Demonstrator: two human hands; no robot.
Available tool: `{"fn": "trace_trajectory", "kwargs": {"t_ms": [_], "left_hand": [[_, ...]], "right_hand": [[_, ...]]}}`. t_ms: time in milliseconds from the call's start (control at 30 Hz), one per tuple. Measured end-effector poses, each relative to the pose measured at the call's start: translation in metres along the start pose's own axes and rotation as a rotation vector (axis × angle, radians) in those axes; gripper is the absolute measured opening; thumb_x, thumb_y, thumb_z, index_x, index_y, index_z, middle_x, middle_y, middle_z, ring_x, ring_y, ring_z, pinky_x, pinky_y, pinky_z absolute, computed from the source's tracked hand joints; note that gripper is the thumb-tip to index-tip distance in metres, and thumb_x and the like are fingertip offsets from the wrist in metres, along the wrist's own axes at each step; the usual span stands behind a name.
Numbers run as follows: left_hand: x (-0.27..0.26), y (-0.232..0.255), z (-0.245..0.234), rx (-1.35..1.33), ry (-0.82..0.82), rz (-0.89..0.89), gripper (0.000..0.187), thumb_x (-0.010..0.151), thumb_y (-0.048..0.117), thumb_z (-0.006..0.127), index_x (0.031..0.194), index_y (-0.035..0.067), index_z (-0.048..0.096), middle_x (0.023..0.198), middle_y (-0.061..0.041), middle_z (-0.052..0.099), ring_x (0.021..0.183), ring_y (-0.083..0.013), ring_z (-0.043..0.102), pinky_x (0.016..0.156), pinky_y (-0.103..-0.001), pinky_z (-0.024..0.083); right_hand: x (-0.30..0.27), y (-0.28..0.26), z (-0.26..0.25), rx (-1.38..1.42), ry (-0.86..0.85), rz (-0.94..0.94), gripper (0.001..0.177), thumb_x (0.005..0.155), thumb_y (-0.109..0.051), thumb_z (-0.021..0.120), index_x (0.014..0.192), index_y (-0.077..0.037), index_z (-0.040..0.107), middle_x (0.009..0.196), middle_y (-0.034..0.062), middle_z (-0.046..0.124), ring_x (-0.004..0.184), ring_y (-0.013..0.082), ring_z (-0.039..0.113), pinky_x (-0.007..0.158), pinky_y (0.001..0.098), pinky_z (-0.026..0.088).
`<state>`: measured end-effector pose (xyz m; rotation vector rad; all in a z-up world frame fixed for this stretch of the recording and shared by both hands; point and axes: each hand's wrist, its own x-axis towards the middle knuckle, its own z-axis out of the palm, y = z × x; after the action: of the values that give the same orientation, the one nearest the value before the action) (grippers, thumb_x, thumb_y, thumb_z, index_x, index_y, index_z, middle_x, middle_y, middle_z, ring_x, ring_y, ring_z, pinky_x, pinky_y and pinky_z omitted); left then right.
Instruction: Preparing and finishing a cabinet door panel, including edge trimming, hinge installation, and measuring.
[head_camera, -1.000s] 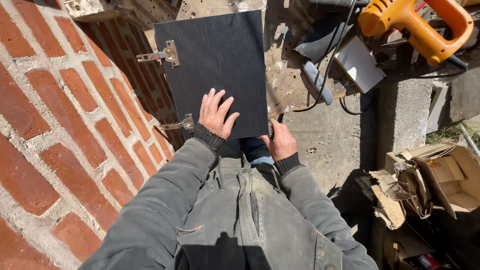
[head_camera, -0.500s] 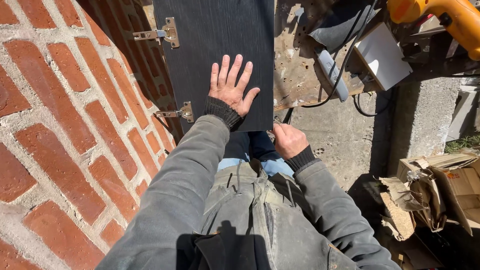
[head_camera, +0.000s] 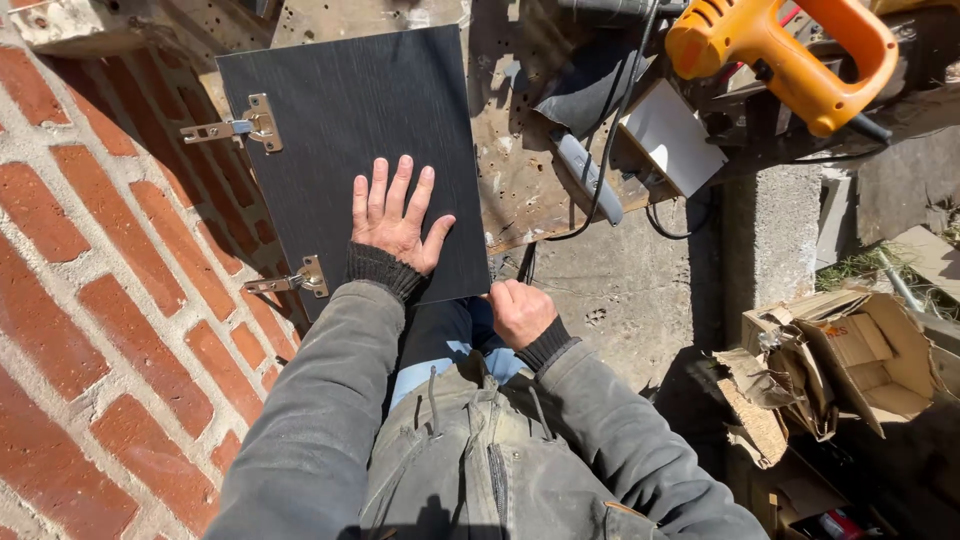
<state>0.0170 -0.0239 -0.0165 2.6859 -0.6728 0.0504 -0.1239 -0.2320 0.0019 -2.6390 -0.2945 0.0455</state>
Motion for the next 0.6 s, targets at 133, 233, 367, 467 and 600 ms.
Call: {"fn": "trace_trajectory", "kwargs": {"t_ms": [133, 233, 367, 467, 600], "left_hand": [[-0.004, 0.002, -0.004, -0.007, 0.012, -0.005, 0.070, 0.102, 0.051, 0.073, 0.159, 0.018, 0.049, 0.166, -0.012, 0.039, 0.157, -0.0352, 0.025, 0.130, -0.054, 0.013], [-0.003, 0.000, -0.001, -0.024, 0.003, -0.009, 0.071, 0.100, 0.051, 0.074, 0.157, 0.017, 0.051, 0.164, -0.012, 0.041, 0.156, -0.0356, 0.027, 0.129, -0.054, 0.014], [-0.008, 0.002, -0.004, 0.014, -0.008, -0.024, 0.072, 0.099, 0.052, 0.076, 0.158, 0.018, 0.052, 0.166, -0.011, 0.042, 0.158, -0.0340, 0.027, 0.131, -0.053, 0.014], [0.000, -0.001, 0.003, 0.025, 0.000, -0.018, 0.073, 0.099, 0.054, 0.076, 0.158, 0.018, 0.052, 0.165, -0.011, 0.042, 0.157, -0.0347, 0.027, 0.131, -0.052, 0.014], [-0.005, -0.006, 0.005, 0.000, 0.003, -0.020, 0.073, 0.098, 0.054, 0.073, 0.157, 0.017, 0.051, 0.164, -0.012, 0.040, 0.156, -0.0358, 0.025, 0.129, -0.053, 0.012]], "right_hand": [[0.024, 0.013, -0.056, -0.037, -0.156, 0.033, 0.025, 0.092, -0.023, 0.075, 0.080, -0.011, 0.056, 0.073, 0.0056, 0.056, 0.065, 0.0256, 0.062, 0.058, 0.0407, 0.051], [0.069, 0.035, -0.141, -0.160, -0.034, 0.051, 0.024, 0.090, -0.026, 0.081, 0.081, -0.010, 0.064, 0.071, 0.0057, 0.058, 0.068, 0.0250, 0.062, 0.060, 0.0402, 0.050], [0.111, 0.105, -0.218, -0.570, 0.306, 0.134, 0.050, 0.097, -0.032, 0.083, 0.130, 0.001, 0.065, 0.125, 0.0143, 0.068, 0.119, 0.0300, 0.063, 0.113, 0.0485, 0.041], [0.140, 0.166, -0.238, -0.859, 0.242, 0.177, 0.066, 0.094, -0.044, 0.080, 0.132, 0.006, 0.062, 0.123, 0.0187, 0.065, 0.122, 0.0343, 0.060, 0.117, 0.0528, 0.032], [0.129, 0.216, -0.223, -0.899, 0.062, 0.170, 0.037, 0.101, -0.035, 0.072, 0.109, -0.001, 0.059, 0.091, 0.0130, 0.059, 0.094, 0.0304, 0.059, 0.122, 0.0584, 0.033]]}}
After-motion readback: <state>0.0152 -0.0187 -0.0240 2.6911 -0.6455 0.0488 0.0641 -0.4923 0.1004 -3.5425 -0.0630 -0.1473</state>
